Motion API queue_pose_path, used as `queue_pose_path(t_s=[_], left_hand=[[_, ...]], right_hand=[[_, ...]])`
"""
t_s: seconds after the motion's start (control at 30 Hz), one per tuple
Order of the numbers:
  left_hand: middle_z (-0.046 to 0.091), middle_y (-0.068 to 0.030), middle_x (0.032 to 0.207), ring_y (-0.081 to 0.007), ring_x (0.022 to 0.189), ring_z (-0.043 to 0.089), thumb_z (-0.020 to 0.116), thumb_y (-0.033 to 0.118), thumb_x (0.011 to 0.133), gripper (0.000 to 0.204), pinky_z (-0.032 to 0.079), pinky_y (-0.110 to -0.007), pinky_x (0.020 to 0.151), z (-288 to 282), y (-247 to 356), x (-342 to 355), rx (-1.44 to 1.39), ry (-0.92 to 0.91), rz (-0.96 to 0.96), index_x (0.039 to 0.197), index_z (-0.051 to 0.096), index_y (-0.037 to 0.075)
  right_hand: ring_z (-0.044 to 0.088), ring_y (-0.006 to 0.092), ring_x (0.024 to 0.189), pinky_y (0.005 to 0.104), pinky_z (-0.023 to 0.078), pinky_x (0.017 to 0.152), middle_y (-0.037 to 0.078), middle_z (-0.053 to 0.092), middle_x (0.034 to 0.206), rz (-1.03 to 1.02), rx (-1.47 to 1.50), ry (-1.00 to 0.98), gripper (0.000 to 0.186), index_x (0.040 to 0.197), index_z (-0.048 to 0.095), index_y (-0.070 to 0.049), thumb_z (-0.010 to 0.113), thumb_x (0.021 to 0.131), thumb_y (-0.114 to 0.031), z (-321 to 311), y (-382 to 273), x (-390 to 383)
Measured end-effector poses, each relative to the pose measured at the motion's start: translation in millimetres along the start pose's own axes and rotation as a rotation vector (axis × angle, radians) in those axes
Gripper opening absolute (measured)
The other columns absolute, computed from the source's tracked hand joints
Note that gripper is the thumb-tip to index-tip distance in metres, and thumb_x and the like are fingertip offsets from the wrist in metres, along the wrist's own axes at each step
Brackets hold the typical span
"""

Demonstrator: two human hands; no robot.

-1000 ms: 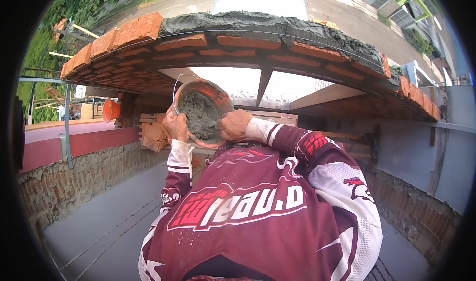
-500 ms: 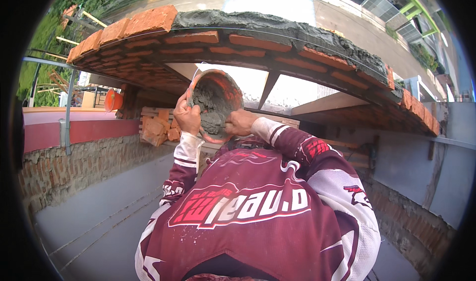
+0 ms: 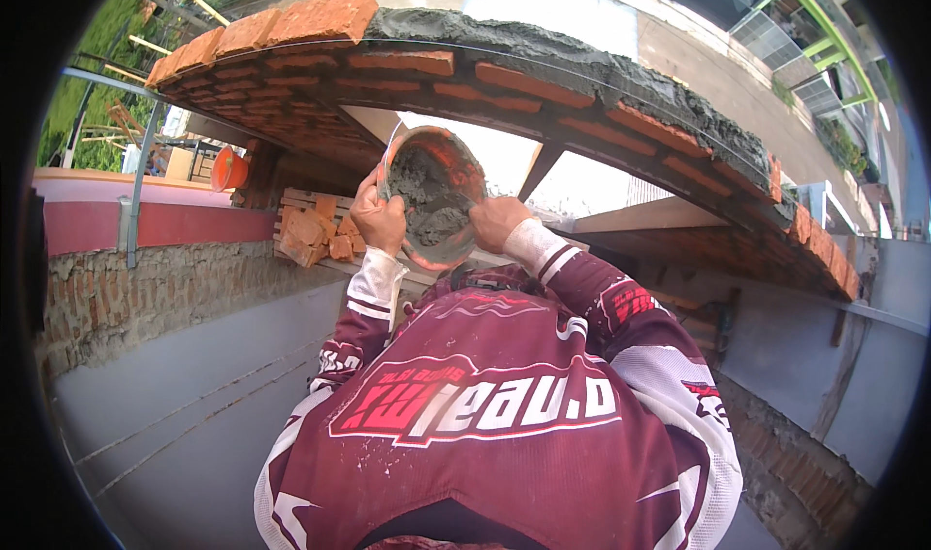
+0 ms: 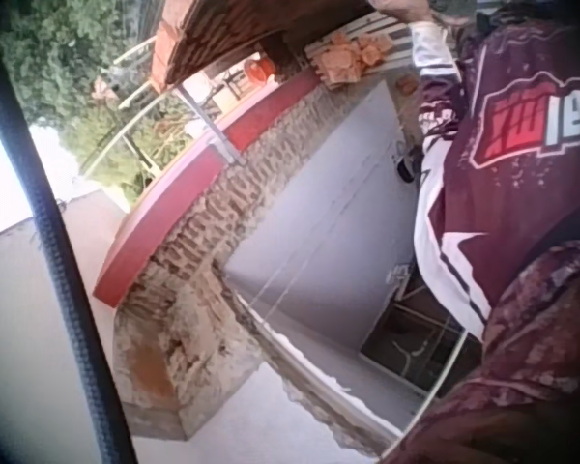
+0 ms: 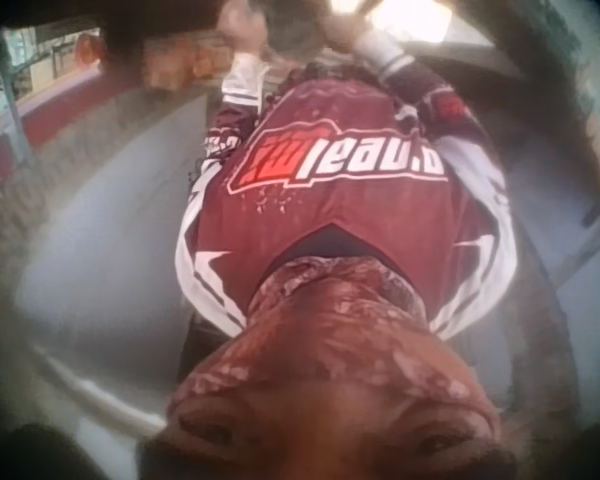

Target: The person places red bricks onto a wooden support structure and uses a trowel to apply mortar between them. The person repeatedly scoops mortar from a bucket and spreads it along the brick joints while standing on scaffolding.

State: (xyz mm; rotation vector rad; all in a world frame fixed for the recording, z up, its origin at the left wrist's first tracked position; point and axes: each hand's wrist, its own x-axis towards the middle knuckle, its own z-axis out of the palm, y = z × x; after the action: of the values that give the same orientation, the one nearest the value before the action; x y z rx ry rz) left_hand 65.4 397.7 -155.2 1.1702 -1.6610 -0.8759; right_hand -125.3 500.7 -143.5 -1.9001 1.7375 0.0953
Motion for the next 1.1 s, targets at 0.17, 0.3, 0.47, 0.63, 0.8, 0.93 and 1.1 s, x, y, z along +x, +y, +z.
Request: queue_pose_path(t_s=[0.17, 0.3, 0.47, 0.63, 0.8, 0.93, 1.1], left_hand=[[0.071, -0.0139, 0.118, -0.025, 0.104, 0.069, 0.057, -0.005, 0.072, 0.03, 0.051, -0.034, 0.092, -8, -7, 1, -0.09, -0.058, -0.023, 0.098, 0.071, -0.009], [0.069, -0.0138, 0.125, -0.0185, 0.101, 0.069, 0.056, -0.005, 0.072, 0.032, 0.051, -0.03, 0.087, -22, -8, -1, -0.071, -0.051, -0.139, 0.099, 0.072, -0.009], [0.069, -0.0139, 0.125, -0.0201, 0.104, 0.069, 0.057, -0.005, 0.072, 0.03, 0.051, -0.03, 0.09, -10, -8, -2, -0.017, -0.019, -0.056, 0.098, 0.073, -0.008], [0.072, -0.0162, 0.113, -0.0297, 0.106, 0.068, 0.058, -0.005, 0.069, 0.022, 0.051, -0.037, 0.094, 5, -10, 2, -0.01, 0.034, 0.073, 0.088, 0.07, -0.007], [0.071, -0.0145, 0.115, -0.0269, 0.102, 0.069, 0.059, -0.004, 0.07, 0.027, 0.051, -0.035, 0.092, 10, -19, -2, 0.013, 0.009, 0.013, 0.094, 0.072, -0.006], [0.071, -0.0097, 0.111, -0.0155, 0.088, 0.068, 0.057, -0.006, 0.071, 0.036, 0.051, -0.028, 0.076, 1, -37, -15, -0.207, 0.066, -0.356, 0.104, 0.071, -0.008], [0.069, -0.0037, 0.095, -0.01, 0.072, 0.061, 0.054, -0.009, 0.069, 0.041, 0.045, -0.023, 0.061, -4, -62, -39, -0.385, 0.259, -0.609, 0.107, 0.068, -0.008]], right_hand=[[0.069, 0.043, 0.097, 0.0465, 0.055, 0.089, 0.025, 0.072, 0.097, -0.024, 0.585, -0.076, 0.034, 0.101, 0.074, -0.001, 0.059, 0.084, -0.027, 11, 1, -2], [0.07, 0.0361, 0.085, 0.0498, 0.054, 0.077, 0.014, 0.07, 0.091, -0.173, 0.086, 0.26, 0.023, 0.101, 0.071, -0.007, 0.06, 0.088, -0.02, 16, 24, -16], [0.071, 0.0314, 0.079, 0.0461, 0.055, 0.066, 0.012, 0.068, 0.088, -0.126, -0.188, 0.39, 0.019, 0.097, 0.07, -0.007, 0.059, 0.087, -0.017, -12, 34, -21], [0.074, 0.0346, 0.08, 0.0457, 0.058, 0.068, 0.02, 0.072, 0.082, 0.062, -0.201, 0.151, 0.019, 0.084, 0.071, -0.004, 0.06, 0.084, -0.019, -21, 11, -10], [0.072, 0.0334, 0.079, 0.0432, 0.057, 0.071, 0.021, 0.071, 0.08, -0.059, 0.316, -0.161, 0.037, 0.093, 0.072, 0.003, 0.059, 0.086, -0.031, 4, 8, 1], [0.069, 0.0249, 0.072, 0.0402, 0.055, 0.068, 0.015, 0.069, 0.074, 0.064, 0.696, -0.226, 0.039, 0.09, 0.07, 0.002, 0.06, 0.086, -0.034, -2, 42, -16], [0.071, 0.0382, 0.086, 0.0454, 0.055, 0.079, 0.02, 0.072, 0.087, -0.004, 0.221, -0.084, 0.045, 0.104, 0.072, -0.002, 0.066, 0.084, -0.041, -42, 55, -60]])
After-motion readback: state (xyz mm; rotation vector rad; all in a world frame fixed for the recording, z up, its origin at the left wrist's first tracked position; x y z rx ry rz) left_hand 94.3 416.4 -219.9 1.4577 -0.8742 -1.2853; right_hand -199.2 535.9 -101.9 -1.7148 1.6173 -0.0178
